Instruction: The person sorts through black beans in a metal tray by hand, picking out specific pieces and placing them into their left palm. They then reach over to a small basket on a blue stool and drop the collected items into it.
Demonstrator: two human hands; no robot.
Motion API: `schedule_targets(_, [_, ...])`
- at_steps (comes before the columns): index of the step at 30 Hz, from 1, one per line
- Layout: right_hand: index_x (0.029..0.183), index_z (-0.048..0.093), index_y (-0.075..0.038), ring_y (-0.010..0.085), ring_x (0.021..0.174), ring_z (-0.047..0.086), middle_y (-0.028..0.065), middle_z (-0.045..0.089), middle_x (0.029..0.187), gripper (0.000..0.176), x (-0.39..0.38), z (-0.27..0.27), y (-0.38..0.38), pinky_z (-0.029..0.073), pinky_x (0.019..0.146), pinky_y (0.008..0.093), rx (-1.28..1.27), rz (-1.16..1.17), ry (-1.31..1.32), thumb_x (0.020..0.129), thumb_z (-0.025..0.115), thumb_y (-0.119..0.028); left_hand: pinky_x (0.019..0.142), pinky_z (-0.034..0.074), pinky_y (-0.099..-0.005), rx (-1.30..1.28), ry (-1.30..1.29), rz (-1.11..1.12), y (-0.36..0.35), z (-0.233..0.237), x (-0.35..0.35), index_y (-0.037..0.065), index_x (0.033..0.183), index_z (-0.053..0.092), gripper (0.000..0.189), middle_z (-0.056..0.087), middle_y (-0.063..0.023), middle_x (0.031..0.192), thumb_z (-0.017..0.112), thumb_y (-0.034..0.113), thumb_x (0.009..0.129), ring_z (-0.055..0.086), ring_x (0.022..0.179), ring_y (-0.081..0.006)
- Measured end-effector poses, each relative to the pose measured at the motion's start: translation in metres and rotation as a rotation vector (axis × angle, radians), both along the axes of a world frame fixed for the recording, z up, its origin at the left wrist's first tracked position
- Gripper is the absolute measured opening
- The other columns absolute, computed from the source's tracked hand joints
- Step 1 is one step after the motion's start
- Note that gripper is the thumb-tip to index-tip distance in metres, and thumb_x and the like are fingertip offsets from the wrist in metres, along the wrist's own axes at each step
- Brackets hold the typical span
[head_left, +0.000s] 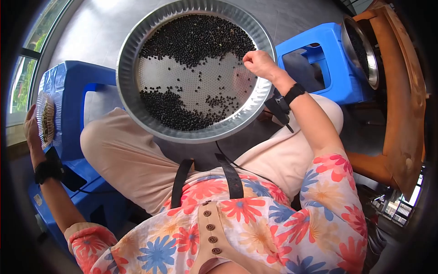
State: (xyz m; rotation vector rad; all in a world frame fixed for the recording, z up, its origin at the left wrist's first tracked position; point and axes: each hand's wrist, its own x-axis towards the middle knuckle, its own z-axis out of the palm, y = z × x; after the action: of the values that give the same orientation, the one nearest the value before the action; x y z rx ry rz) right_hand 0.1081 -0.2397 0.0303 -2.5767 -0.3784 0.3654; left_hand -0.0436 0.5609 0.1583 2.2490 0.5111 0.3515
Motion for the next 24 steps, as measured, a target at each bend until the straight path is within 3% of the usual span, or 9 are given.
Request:
schedule_targets(3, [0.093,0.064,-0.007,0.03,0.091,0.06,0.0142,0.064,0.093,0.022,0.006,-0.021,0.001,0.046,0.081,0.0375,-0.102,0.004,-0.031,0.076,0.052,-0.014,0.088,0.042,-0.0288,0.204,-0.147,-0.177,-0.076,0.028,0.017,0.011,0.133,0.038,0.04,0.048,-0.0099,0.125,0.034,0.019,0.094,0.053,0.103,-0.0161])
schedule_targets(4, [0.093,0.064,-0.007,0.03,0.091,0.06,0.0142,0.064,0.093,0.022,0.006,-0.025,-0.001,0.046,0.081,0.0375,-0.111,0.005,-0.02,0.076,0.052,-0.014,0.102,0.03,-0.0344,0.197,-0.194,-0.099,-0.129,0.04,0.028,0.004,0.125,0.049,0.039,0.048,-0.0114,0.129,0.043,0.023,0.092,0.043,0.12,-0.021])
schedule_targets(7, [0.089,0.065,-0.005,0.0299,0.09,0.06,0.0147,0.064,0.091,0.021,0.008,-0.032,0.007,0.046,0.081,0.0378,-0.15,0.019,-0.032,0.075,0.051,-0.013,0.101,0.032,-0.0329,0.6,-0.228,-0.18,-0.228,0.052,0.058,0.006,0.124,0.05,0.039,0.049,-0.0101,0.128,0.044,0.025,0.091,0.045,0.119,-0.021])
schedule_targets(9, [0.085,0.066,-0.005,0.0299,0.09,0.06,0.0146,0.064,0.089,0.019,0.004,-0.02,0.015,0.046,0.081,0.0379,-0.082,0.229,0.074,0.075,0.051,-0.012,0.101,0.032,-0.0317,0.432,-0.283,-0.257,-0.28,0.043,0.08,0.007,0.123,0.052,0.039,0.05,-0.0091,0.127,0.048,0.027,0.09,0.045,0.12,-0.0212])
schedule_targets(13, [0.082,0.066,-0.006,0.0299,0.088,0.06,0.014,0.064,0.088,0.018,0.007,-0.015,0.017,0.046,0.08,0.0376,-0.052,0.044,0.04,0.075,0.05,-0.012,0.1,0.035,-0.0304,-0.104,-0.249,-0.492,-0.376,0.023,0.111,0.004,0.118,0.055,0.039,0.052,-0.0129,0.123,0.054,0.024,0.085,0.047,0.118,-0.0213])
schedule_targets(14, [0.082,0.066,-0.006,0.0299,0.088,0.06,0.014,0.064,0.088,0.018,0.007,-0.018,0.017,0.046,0.08,0.0376,-0.062,0.046,0.047,0.075,0.05,-0.012,0.092,0.041,-0.0284,-0.282,-0.29,-0.564,-0.391,0.009,0.119,0.001,0.114,0.057,0.034,0.058,-0.0128,0.114,0.055,0.015,0.083,0.054,0.106,-0.0195])
schedule_targets(18, [0.082,0.064,-0.003,0.0292,0.082,0.061,0.0141,0.064,0.082,0.02,0.0,-0.032,0.034,0.048,0.077,0.0376,-0.165,0.166,-0.187,0.078,0.048,-0.014,0.092,0.041,-0.028,-0.642,-0.024,-0.64,-0.44,-0.032,0.128,0.001,0.112,0.059,0.03,0.059,-0.01,0.112,0.052,0.012,0.084,0.055,0.104,-0.0167])
schedule_targets(21, [0.084,0.067,-0.008,0.0291,0.088,0.06,0.0135,0.064,0.089,0.021,-0.024,-0.008,0.056,0.047,0.081,0.0378,-0.076,0.332,0.301,0.076,0.049,-0.016,0.089,0.042,-0.0273,-0.644,-0.024,-0.608,-0.458,-0.056,0.124,0.002,0.109,0.061,0.029,0.062,-0.0082,0.106,0.051,0.012,0.084,0.056,0.101,-0.0153])
schedule_targets(24, [0.085,0.067,-0.009,0.029,0.086,0.061,0.0134,0.065,0.088,0.021,-0.017,-0.007,0.036,0.047,0.08,0.0394,-0.09,0.148,0.06,0.076,0.049,-0.017,0.089,0.042,-0.0275,-0.714,0.011,-0.602,-0.465,-0.064,0.117,0.002,0.11,0.061,0.03,0.062,-0.0073,0.105,0.05,0.014,0.084,0.057,0.1,-0.0151])
